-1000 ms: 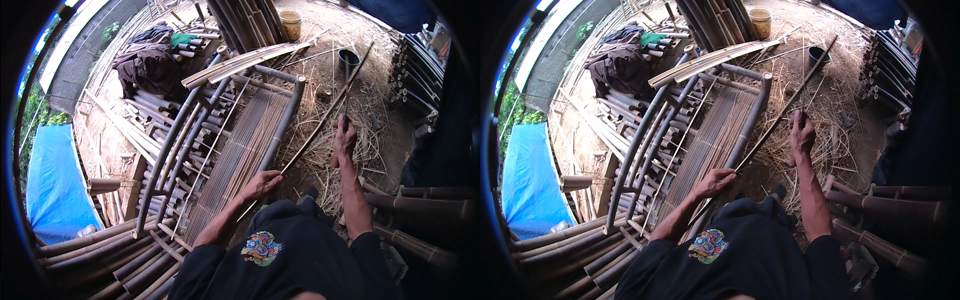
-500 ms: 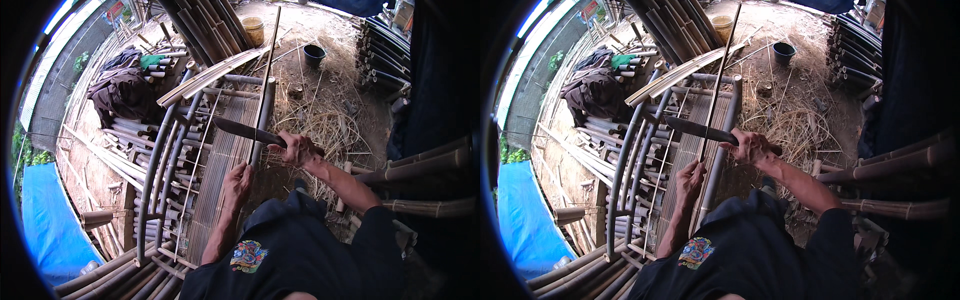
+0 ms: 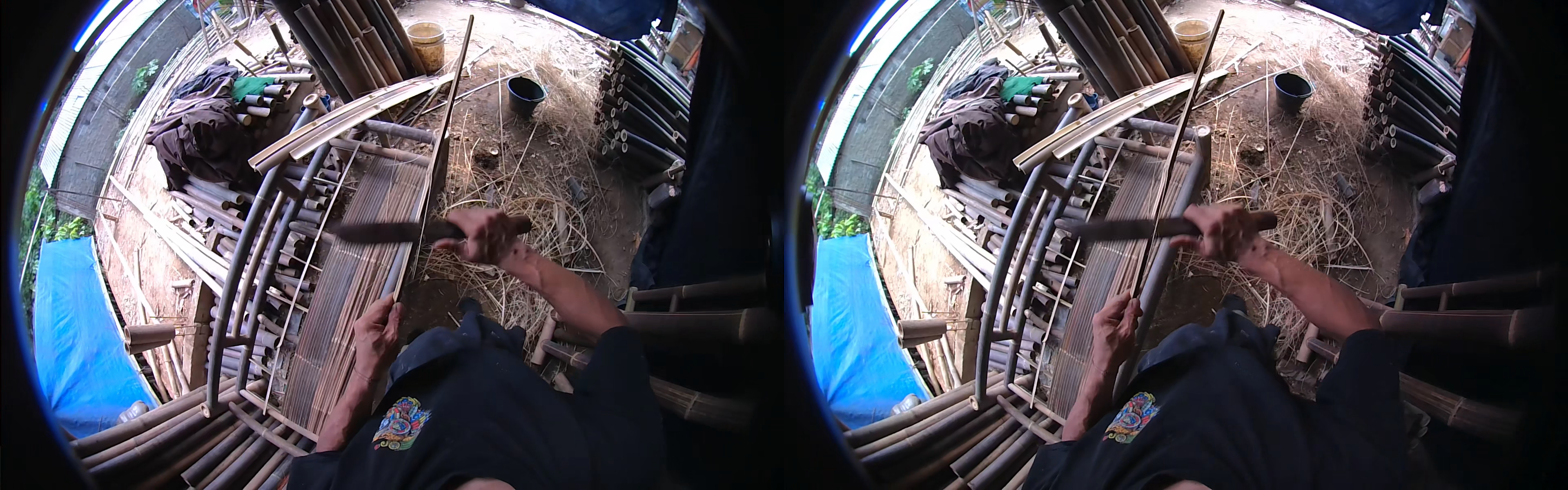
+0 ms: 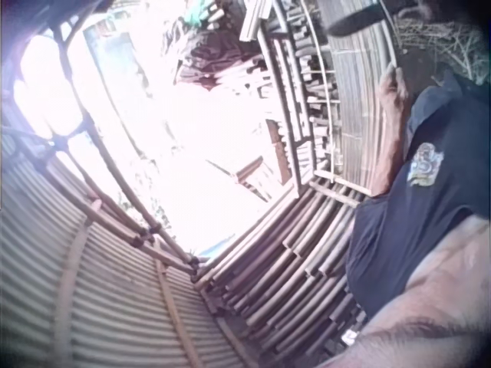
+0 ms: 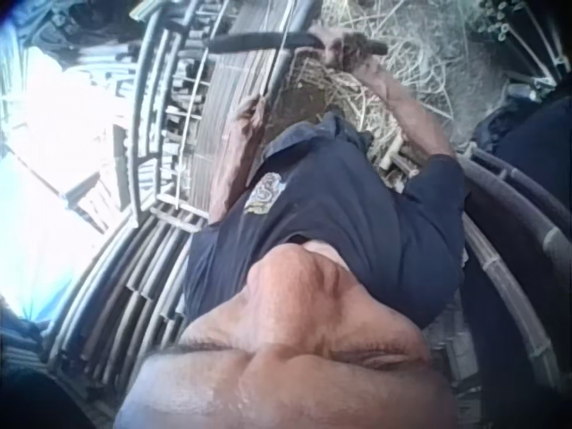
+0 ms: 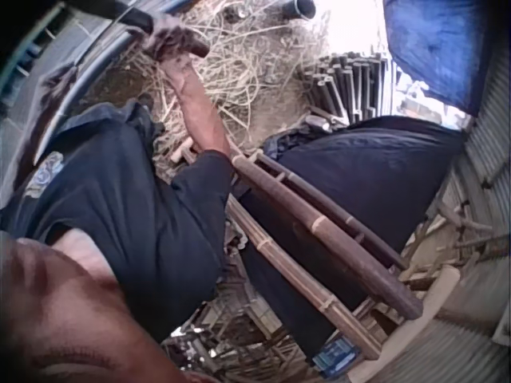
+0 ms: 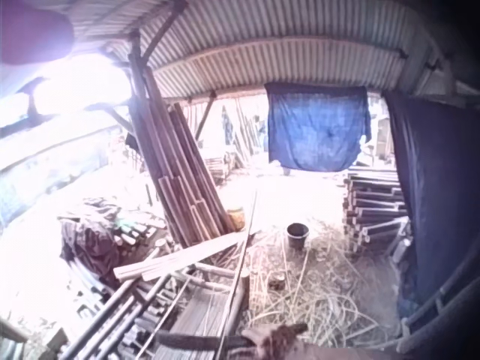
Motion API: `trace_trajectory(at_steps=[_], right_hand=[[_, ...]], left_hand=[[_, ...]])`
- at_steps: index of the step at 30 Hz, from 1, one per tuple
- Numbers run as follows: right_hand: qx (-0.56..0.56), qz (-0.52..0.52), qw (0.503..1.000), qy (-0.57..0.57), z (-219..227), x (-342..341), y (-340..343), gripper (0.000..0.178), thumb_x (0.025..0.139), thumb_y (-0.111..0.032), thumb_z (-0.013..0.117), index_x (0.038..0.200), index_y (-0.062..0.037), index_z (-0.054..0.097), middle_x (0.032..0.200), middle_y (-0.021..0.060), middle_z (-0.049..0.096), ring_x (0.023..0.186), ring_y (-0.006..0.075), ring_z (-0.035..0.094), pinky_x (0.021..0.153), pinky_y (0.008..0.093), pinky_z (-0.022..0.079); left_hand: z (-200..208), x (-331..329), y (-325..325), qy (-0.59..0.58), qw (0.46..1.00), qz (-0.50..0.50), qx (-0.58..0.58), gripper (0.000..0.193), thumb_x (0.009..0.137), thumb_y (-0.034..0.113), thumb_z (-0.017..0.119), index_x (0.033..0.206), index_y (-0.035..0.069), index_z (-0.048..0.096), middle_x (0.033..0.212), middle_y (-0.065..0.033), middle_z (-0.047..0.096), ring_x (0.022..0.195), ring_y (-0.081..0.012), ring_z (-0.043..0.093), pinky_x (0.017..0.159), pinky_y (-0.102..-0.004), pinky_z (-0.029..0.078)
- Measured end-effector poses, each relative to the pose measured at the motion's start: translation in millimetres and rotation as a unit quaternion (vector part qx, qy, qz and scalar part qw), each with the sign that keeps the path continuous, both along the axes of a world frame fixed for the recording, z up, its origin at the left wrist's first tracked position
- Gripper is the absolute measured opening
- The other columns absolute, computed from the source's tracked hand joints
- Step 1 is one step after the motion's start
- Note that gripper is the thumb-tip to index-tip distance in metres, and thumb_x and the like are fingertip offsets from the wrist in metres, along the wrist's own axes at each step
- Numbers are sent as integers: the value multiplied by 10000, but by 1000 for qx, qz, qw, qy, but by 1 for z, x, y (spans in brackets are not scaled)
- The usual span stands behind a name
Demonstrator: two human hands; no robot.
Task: The person uses a large knife to split long bamboo strips into thinner pieces. They hold the bamboo against a frame and strike it with the knife to separate the layers, then arrange the resulting strips on the frame.
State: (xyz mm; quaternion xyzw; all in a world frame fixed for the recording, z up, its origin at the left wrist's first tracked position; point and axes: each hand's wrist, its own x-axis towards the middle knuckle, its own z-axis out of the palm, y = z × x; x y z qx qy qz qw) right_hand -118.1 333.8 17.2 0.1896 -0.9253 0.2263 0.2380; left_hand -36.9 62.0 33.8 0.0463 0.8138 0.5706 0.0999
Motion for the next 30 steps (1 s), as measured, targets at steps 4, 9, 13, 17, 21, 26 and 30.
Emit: trace_trajectory(at_steps=[4, 9, 13, 17, 21, 26, 30], right_hand=[[-50, -104, 986, -116, -2, -31, 70, 645, 926, -654, 363, 931, -53, 597, 502, 7, 463, 369, 107, 458, 301, 259, 379], [-89, -165, 956, -226, -7, -51, 133, 634, 904, -688, 378, 823, -88, 566, 532, 75, 547, 434, 229, 564, 415, 389, 463], [-43, -228, 961, -151, 4, -81, 206, 624, 926, -675, 330, 833, -100, 555, 561, 89, 580, 476, 241, 598, 437, 395, 461], [-36, -252, 953, -165, 16, -101, 268, 578, 894, -678, 422, 866, -128, 595, 606, 103, 598, 564, 258, 608, 530, 407, 471], [29, -217, 966, -137, 20, -119, 293, 632, 881, -721, 376, 886, -133, 608, 574, 71, 564, 537, 198, 589, 501, 381, 466], [-153, -361, 914, -101, 37, -148, 377, 816, 826, -820, 292, 909, -84, 635, 594, 45, 558, 557, 191, 593, 483, 346, 472], [-136, -478, 849, -180, 72, -138, 447, 854, 808, -820, 339, 975, -58, 688, 862, 192, 691, 788, 331, 686, 657, 415, 530]], left_hand=[[-6, 22, 30, -9, 1000, -15, 18, 210, 912, 35, 581, 1112, -1, 634, 780, -84, 592, 727, -112, 566, 653, -246, 449], [-2, 32, 55, 52, 995, -42, -77, 182, 884, 17, 597, 1062, 8, 633, 694, -99, 517, 611, -167, 518, 572, -282, 419], [-12, 75, 44, 45, 993, -52, -100, 170, 854, 9, 612, 1022, 13, 641, 681, -120, 505, 591, -232, 529, 560, -300, 423], [-13, 104, 31, 35, 992, -49, -114, 119, 851, 24, 623, 962, 0, 659, 662, -121, 525, 582, -230, 547, 553, -304, 429], [-32, 116, 20, 21, 993, -18, -112, 114, 874, 62, 614, 957, 3, 666, 663, -112, 543, 573, -217, 553, 546, -303, 428], [-56, 158, -38, 57, 981, -28, -183, 148, 919, 93, 548, 875, 2, 656, 632, -103, 551, 542, -226, 564, 519, -315, 438], [-61, 156, -44, 8, 978, -46, -206, 161, 918, 101, 544, 855, 1, 653, 618, -101, 553, 537, -203, 568, 524, -311, 451]])
